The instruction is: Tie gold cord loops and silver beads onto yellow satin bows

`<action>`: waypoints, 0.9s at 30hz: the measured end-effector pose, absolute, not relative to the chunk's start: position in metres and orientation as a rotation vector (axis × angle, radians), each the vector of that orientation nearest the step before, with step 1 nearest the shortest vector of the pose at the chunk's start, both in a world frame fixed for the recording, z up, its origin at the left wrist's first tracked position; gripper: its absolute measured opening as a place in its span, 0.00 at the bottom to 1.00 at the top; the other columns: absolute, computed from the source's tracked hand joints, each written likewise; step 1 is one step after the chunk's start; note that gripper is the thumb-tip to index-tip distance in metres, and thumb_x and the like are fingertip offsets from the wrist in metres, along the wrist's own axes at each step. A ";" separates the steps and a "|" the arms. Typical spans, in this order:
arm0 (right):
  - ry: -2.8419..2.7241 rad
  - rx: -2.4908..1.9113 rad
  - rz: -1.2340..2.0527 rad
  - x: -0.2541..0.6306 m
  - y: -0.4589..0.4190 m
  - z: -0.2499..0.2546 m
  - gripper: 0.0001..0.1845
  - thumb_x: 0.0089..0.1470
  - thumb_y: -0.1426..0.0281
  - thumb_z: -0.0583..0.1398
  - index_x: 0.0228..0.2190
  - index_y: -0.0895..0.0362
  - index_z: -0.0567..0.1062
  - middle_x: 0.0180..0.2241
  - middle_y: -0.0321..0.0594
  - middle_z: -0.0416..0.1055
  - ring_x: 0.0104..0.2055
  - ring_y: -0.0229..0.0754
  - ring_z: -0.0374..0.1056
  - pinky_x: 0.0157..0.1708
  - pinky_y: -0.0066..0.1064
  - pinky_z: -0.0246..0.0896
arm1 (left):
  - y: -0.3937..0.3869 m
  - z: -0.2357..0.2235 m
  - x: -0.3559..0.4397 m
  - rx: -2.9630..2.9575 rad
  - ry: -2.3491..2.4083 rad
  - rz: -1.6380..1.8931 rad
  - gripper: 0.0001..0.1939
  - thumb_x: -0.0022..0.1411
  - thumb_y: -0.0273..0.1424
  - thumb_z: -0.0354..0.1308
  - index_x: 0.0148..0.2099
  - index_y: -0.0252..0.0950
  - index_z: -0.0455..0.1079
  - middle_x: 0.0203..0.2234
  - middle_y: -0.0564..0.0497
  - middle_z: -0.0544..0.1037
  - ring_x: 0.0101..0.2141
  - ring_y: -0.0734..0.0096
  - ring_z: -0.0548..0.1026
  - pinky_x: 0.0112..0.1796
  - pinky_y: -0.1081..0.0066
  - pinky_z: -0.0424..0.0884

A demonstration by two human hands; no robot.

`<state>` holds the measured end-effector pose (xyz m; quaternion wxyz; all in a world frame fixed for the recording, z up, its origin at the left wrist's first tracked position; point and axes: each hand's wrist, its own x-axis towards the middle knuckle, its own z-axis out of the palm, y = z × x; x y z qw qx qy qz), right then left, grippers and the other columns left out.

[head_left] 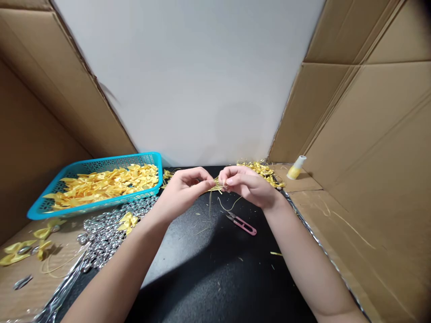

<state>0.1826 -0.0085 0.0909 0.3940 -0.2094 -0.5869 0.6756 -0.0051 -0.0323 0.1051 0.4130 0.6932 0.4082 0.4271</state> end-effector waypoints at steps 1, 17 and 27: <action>-1.474 -0.512 1.756 0.182 -0.008 0.091 0.02 0.41 0.72 0.61 0.22 0.58 0.74 0.23 0.35 0.63 0.29 0.35 0.57 0.32 0.29 0.52 | -0.032 0.104 -0.006 1.725 1.010 1.073 0.09 0.56 0.33 0.60 0.25 0.35 0.69 0.23 0.55 0.71 0.28 0.75 0.67 0.33 0.73 0.62; -1.613 -0.215 2.160 0.190 0.007 0.076 0.07 0.44 0.71 0.56 0.21 0.55 0.60 0.15 0.24 0.45 0.16 0.30 0.39 0.24 0.27 0.50 | -0.031 0.110 -0.028 1.010 0.330 1.141 0.08 0.52 0.34 0.66 0.27 0.39 0.72 0.33 0.52 0.80 0.39 0.69 0.77 0.39 0.73 0.76; -2.090 -0.819 2.260 0.114 -0.006 0.009 0.06 0.50 0.79 0.57 0.23 0.60 0.70 0.17 0.28 0.60 0.17 0.30 0.56 0.24 0.25 0.57 | -0.040 0.136 -0.060 1.367 0.594 1.670 0.07 0.54 0.28 0.64 0.25 0.38 0.71 0.43 0.54 0.79 0.46 0.65 0.75 0.43 0.72 0.76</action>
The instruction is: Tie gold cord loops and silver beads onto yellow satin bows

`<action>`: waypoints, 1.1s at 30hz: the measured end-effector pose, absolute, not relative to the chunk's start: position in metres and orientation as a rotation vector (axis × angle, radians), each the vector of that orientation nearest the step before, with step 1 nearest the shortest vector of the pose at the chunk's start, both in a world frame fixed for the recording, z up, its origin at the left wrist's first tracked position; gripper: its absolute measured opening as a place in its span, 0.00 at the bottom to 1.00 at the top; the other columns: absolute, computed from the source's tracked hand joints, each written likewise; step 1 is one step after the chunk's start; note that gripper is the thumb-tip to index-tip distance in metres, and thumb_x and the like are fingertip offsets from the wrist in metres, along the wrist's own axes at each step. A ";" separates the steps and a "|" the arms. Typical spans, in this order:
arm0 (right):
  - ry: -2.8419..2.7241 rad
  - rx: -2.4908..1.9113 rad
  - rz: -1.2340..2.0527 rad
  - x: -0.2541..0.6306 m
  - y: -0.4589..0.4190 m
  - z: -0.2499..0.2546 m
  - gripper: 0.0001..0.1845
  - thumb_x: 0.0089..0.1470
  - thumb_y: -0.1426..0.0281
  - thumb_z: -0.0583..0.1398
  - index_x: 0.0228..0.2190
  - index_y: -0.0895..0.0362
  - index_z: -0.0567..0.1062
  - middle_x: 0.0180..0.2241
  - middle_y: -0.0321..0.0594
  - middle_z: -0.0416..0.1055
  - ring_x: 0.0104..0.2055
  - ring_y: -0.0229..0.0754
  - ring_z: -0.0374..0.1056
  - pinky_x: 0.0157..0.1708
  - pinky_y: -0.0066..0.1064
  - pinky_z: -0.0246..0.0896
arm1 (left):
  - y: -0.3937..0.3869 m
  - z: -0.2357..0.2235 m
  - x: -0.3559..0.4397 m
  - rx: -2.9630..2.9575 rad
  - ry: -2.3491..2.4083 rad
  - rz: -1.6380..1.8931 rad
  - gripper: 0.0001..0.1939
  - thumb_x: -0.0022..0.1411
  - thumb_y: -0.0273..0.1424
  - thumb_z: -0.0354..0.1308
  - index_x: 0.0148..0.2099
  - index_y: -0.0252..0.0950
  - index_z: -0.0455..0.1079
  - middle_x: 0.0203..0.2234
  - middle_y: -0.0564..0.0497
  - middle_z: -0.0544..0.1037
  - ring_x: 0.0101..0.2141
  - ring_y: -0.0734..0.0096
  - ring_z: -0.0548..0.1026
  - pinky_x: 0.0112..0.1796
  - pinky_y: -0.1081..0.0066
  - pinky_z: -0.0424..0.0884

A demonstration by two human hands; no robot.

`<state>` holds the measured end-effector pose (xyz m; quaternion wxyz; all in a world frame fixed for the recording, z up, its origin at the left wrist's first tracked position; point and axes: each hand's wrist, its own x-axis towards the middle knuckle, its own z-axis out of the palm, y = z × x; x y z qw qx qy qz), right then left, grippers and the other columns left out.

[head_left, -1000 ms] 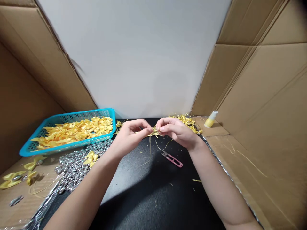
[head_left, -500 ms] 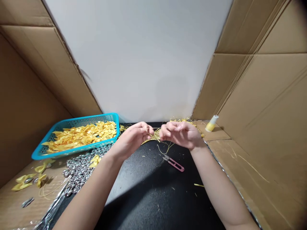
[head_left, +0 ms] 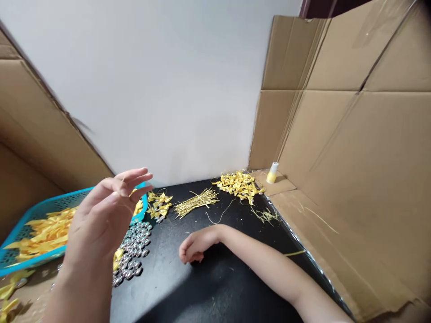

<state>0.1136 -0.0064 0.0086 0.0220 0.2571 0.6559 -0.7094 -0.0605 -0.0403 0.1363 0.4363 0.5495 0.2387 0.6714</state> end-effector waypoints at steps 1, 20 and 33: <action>2.071 0.871 -2.141 0.118 -0.005 0.010 0.05 0.49 0.79 0.58 0.23 0.61 0.71 0.18 0.31 0.64 0.18 0.32 0.60 0.24 0.25 0.58 | -0.042 0.138 -0.062 1.376 0.639 1.678 0.07 0.54 0.28 0.64 0.25 0.38 0.71 0.43 0.53 0.79 0.45 0.65 0.75 0.41 0.72 0.76; 3.259 1.502 -2.007 0.157 -0.024 0.082 0.14 0.51 0.66 0.63 0.41 0.55 0.73 0.45 0.42 0.71 0.44 0.41 0.67 0.44 0.36 0.62 | -0.039 0.132 -0.058 1.850 1.167 1.415 0.08 0.58 0.37 0.62 0.31 0.38 0.72 0.34 0.50 0.70 0.39 0.66 0.67 0.39 0.70 0.63; 3.276 1.416 -2.104 0.136 -0.026 0.091 0.09 0.52 0.64 0.63 0.29 0.58 0.75 0.30 0.39 0.75 0.35 0.39 0.70 0.41 0.35 0.64 | -0.044 0.125 -0.041 1.797 1.116 1.077 0.12 0.59 0.39 0.61 0.31 0.35 0.71 0.26 0.53 0.73 0.30 0.73 0.69 0.33 0.73 0.64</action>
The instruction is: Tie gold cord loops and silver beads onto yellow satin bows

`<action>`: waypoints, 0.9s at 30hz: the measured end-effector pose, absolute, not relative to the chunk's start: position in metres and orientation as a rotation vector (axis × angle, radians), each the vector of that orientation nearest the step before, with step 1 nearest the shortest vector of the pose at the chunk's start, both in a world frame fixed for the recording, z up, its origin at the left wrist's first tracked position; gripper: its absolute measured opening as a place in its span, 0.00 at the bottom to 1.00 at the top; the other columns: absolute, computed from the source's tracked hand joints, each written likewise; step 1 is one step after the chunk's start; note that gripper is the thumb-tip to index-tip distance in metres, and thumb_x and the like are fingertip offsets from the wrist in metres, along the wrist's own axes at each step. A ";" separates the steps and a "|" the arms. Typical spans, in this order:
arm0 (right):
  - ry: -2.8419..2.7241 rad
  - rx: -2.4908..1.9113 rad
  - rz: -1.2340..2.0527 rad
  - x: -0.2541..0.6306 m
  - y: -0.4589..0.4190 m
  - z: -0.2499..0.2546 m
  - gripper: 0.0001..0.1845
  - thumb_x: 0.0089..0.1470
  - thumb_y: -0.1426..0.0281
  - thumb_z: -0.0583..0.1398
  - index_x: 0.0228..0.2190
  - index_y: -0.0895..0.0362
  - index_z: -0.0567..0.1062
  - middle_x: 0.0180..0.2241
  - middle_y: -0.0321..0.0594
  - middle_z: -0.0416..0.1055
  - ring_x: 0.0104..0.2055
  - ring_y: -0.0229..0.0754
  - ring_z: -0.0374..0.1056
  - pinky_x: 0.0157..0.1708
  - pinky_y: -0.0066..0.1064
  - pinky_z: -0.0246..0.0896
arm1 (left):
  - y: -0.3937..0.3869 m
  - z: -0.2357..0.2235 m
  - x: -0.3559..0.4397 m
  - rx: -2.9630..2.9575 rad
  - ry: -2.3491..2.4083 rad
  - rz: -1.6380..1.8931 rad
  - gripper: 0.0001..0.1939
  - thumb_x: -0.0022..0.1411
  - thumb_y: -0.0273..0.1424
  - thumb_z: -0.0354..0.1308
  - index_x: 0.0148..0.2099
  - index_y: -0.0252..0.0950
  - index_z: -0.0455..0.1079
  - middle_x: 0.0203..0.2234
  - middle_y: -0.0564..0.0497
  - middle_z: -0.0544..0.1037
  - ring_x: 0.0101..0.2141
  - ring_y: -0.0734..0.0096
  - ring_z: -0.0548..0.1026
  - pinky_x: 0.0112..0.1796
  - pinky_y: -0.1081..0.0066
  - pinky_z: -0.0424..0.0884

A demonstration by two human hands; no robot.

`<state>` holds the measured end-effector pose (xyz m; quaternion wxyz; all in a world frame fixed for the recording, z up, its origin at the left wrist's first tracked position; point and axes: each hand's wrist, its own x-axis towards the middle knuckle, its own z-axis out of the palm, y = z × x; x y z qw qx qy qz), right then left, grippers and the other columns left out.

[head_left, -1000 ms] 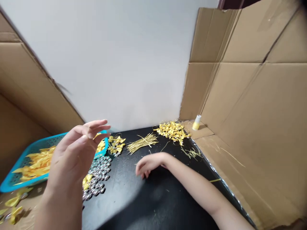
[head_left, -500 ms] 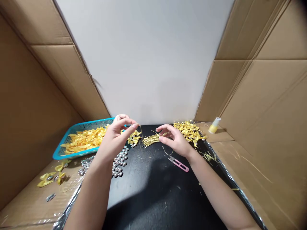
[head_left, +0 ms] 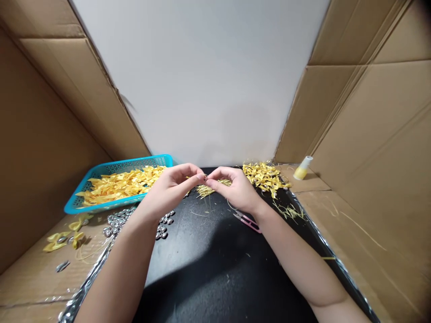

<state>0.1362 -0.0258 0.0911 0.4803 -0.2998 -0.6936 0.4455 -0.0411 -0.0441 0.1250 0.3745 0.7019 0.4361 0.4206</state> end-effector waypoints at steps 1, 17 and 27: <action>-1.687 -0.726 1.098 0.139 -0.025 0.092 0.09 0.52 0.64 0.63 0.28 0.58 0.74 0.29 0.38 0.74 0.34 0.38 0.69 0.41 0.35 0.64 | -0.044 0.124 -0.041 1.797 1.108 1.068 0.12 0.59 0.39 0.61 0.31 0.35 0.71 0.26 0.53 0.73 0.30 0.72 0.69 0.34 0.73 0.64; -1.544 -0.603 1.399 0.187 -0.003 0.106 0.12 0.55 0.63 0.60 0.29 0.56 0.63 0.22 0.26 0.51 0.19 0.27 0.42 0.19 0.26 0.39 | -0.001 0.068 -0.026 1.478 0.741 0.711 0.13 0.62 0.41 0.58 0.33 0.37 0.63 0.19 0.60 0.52 0.20 0.79 0.47 0.21 0.76 0.45; -1.583 -0.840 1.124 0.222 -0.001 0.118 0.09 0.56 0.65 0.58 0.29 0.55 0.63 0.21 0.28 0.51 0.20 0.30 0.43 0.20 0.29 0.38 | 0.016 0.013 -0.006 1.425 0.730 0.479 0.17 0.58 0.45 0.59 0.32 0.37 0.62 0.16 0.62 0.50 0.19 0.79 0.46 0.21 0.75 0.44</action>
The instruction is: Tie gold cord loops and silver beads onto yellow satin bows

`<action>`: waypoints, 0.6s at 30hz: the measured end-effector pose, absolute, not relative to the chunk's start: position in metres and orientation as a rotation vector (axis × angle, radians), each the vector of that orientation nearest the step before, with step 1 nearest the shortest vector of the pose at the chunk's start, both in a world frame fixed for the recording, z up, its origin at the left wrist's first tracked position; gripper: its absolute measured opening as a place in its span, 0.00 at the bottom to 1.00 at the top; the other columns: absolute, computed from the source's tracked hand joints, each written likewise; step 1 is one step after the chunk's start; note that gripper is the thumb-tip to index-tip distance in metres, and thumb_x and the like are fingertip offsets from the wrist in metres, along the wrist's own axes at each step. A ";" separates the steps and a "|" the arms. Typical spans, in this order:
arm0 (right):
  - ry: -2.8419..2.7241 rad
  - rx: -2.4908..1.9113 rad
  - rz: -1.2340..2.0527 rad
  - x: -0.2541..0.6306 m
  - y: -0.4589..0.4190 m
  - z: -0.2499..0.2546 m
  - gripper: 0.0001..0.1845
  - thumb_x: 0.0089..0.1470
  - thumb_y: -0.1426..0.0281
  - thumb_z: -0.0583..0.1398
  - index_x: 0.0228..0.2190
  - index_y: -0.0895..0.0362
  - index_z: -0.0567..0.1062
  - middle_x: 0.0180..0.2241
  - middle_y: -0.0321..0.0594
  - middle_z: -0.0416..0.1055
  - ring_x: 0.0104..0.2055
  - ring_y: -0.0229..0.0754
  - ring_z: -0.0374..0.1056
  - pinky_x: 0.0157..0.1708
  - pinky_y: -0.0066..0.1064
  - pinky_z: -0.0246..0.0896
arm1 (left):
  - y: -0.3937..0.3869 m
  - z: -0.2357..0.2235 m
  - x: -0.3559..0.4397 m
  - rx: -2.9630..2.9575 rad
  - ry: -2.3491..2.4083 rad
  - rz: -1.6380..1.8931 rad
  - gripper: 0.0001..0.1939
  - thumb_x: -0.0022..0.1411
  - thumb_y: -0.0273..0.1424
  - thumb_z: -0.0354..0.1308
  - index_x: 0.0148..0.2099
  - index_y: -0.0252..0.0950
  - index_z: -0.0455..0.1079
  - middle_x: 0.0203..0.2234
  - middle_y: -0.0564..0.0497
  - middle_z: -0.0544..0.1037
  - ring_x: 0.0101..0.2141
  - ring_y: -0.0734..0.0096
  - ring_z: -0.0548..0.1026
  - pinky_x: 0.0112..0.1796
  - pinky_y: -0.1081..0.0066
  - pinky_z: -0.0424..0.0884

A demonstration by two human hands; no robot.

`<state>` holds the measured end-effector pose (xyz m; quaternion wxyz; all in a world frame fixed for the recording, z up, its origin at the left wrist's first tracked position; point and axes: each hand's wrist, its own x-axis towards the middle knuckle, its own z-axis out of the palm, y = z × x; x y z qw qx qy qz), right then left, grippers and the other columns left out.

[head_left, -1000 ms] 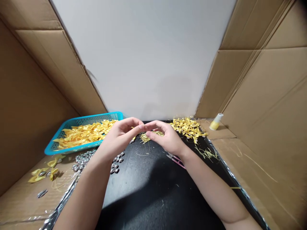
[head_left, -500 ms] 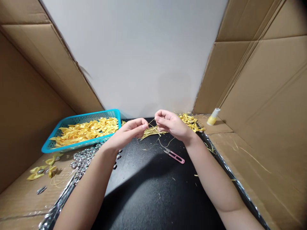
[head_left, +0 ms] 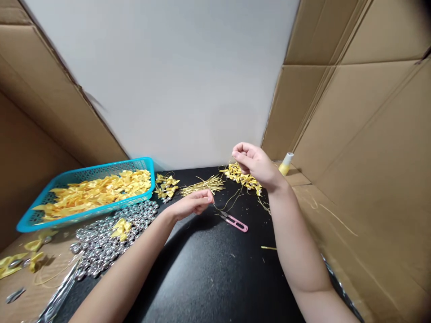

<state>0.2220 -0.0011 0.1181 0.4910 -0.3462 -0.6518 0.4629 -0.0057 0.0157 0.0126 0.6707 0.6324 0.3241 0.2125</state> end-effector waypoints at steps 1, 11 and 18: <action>-1.580 -0.845 1.101 0.224 -0.001 0.119 0.09 0.56 0.65 0.58 0.29 0.55 0.63 0.21 0.28 0.51 0.20 0.30 0.43 0.20 0.29 0.39 | 0.016 0.010 -0.005 1.431 0.737 0.448 0.17 0.57 0.45 0.60 0.31 0.37 0.62 0.16 0.62 0.51 0.18 0.79 0.47 0.21 0.75 0.44; -1.933 -1.066 0.827 0.235 -0.019 0.126 0.08 0.58 0.69 0.56 0.29 0.58 0.68 0.22 0.31 0.57 0.24 0.31 0.52 0.25 0.28 0.47 | 0.024 0.026 -0.028 1.630 0.907 0.230 0.10 0.49 0.37 0.68 0.28 0.36 0.74 0.24 0.53 0.73 0.24 0.75 0.67 0.24 0.77 0.60; -2.057 -1.013 0.836 0.202 -0.024 0.121 0.08 0.59 0.70 0.56 0.28 0.59 0.69 0.21 0.30 0.57 0.24 0.31 0.53 0.25 0.27 0.48 | -0.016 0.080 -0.020 1.616 0.761 0.903 0.27 0.56 0.42 0.64 0.58 0.47 0.67 0.54 0.47 0.71 0.52 0.62 0.69 0.49 0.68 0.67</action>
